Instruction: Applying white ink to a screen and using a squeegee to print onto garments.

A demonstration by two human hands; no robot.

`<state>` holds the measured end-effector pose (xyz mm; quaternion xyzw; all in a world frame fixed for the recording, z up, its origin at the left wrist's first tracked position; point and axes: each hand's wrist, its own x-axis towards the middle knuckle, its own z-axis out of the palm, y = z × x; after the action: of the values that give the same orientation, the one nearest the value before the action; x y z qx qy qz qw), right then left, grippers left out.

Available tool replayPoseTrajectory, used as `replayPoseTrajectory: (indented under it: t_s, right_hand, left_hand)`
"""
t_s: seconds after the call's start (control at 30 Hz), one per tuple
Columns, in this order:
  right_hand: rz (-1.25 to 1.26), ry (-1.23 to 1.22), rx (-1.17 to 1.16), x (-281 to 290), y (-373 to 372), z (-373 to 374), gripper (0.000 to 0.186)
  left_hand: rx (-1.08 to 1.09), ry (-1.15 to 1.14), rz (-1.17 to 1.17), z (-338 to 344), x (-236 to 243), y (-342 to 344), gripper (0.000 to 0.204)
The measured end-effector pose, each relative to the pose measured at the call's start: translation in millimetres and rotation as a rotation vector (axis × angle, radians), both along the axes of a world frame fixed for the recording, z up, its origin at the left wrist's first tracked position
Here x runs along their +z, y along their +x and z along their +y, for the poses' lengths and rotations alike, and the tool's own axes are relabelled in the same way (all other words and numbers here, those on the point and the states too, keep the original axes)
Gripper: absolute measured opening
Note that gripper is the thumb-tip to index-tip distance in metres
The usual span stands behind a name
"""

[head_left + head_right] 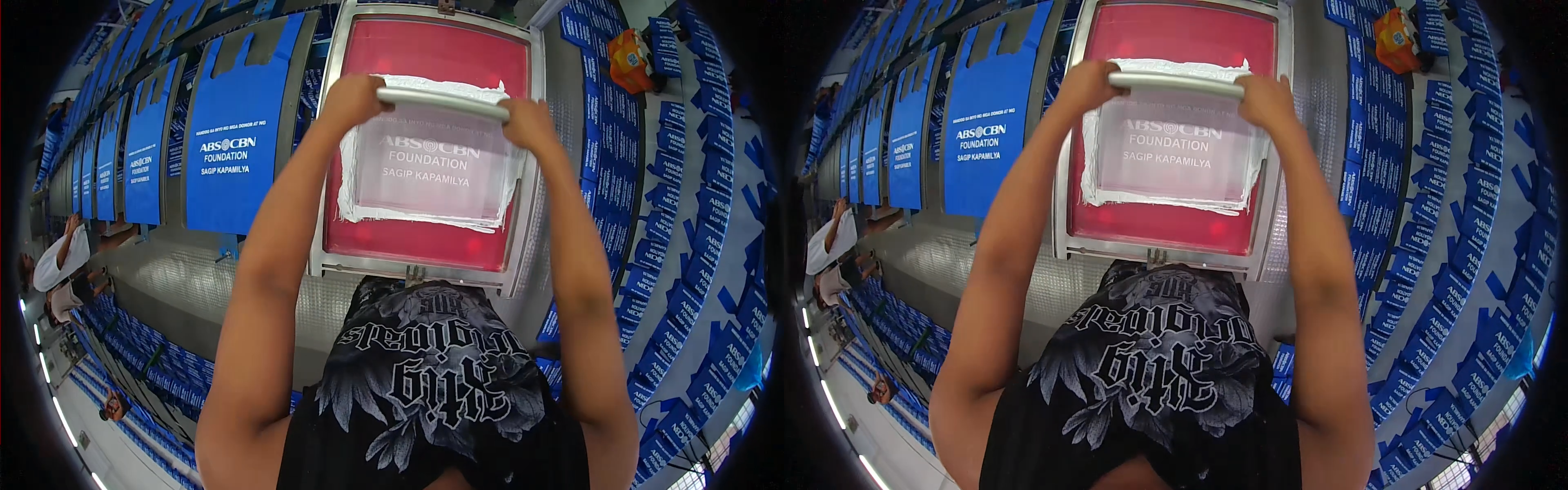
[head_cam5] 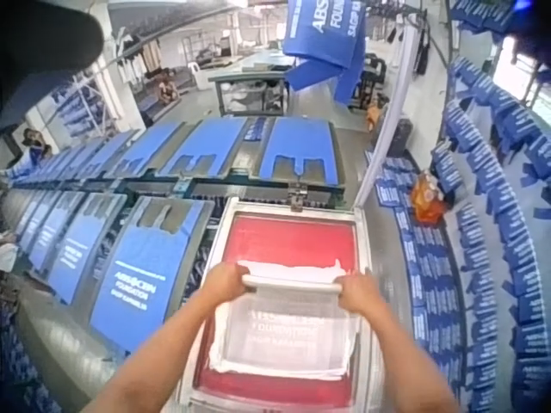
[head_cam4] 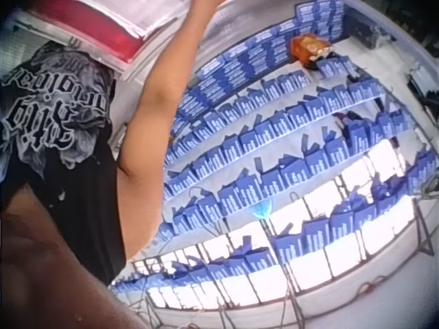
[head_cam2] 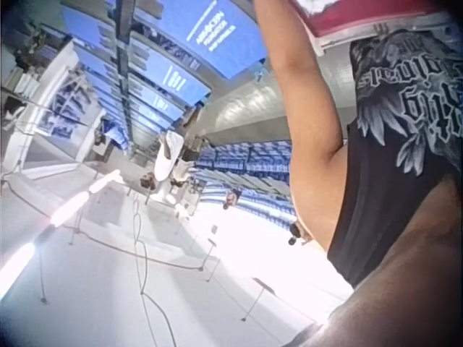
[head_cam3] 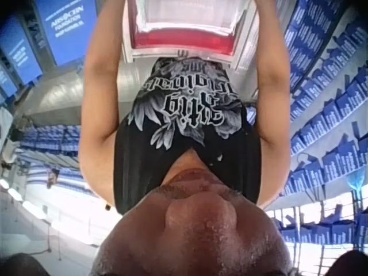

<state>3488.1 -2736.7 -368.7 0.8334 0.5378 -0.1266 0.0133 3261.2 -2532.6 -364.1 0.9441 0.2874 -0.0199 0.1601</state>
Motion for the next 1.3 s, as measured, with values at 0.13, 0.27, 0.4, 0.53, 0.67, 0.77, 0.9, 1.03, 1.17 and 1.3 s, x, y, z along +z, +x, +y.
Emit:
replayPoseTrajectory:
  t_s: [0.13,0.27,0.4,0.53,0.67,0.77,0.9,1.03,1.17,1.3]
  right_hand:
    - [0.117,-0.071,-0.001,12.0,-32.3,-42.7,0.041]
    - [0.247,-0.131,-0.033,31.2,-131.6,-134.2,0.039]
    - [0.086,0.036,0.006,-5.1,-91.4,-103.5,0.042]
    - [-0.044,0.102,0.107,-0.2,-14.7,-10.5,0.026]
    - [0.133,0.001,0.089,19.6,17.1,33.0,0.034]
    - [0.160,-0.026,0.116,49.4,30.7,49.8,0.036]
    - [0.190,0.006,0.122,32.0,60.3,59.4,0.034]
    - [0.114,0.043,0.188,2.5,56.7,65.2,0.038]
    - [0.165,0.018,0.224,20.0,27.8,85.5,0.043]
    - [0.138,0.074,0.193,27.6,2.6,95.9,0.042]
  left_hand:
    - [0.016,-0.021,0.110,-46.1,9.8,-46.8,0.041]
    - [-0.042,-0.003,-0.260,-148.3,-21.9,-145.6,0.022]
    - [0.016,-0.038,-0.094,-106.5,-26.9,-98.9,0.019]
    - [0.055,0.021,-0.059,-15.9,-14.0,-21.0,0.034]
    - [0.097,-0.065,0.031,10.8,12.1,-1.9,0.044]
    - [0.174,0.519,-0.557,-12.3,35.0,-26.8,0.052]
    - [0.322,-0.368,-0.184,-123.0,44.1,-98.8,0.035]
    - [0.368,-1.241,0.431,-232.0,-32.5,-177.8,0.055]
    - [0.457,-1.398,-0.216,-300.4,-103.0,-192.1,0.049]
    - [0.369,-1.420,-0.254,-294.8,-84.8,-189.4,0.044]
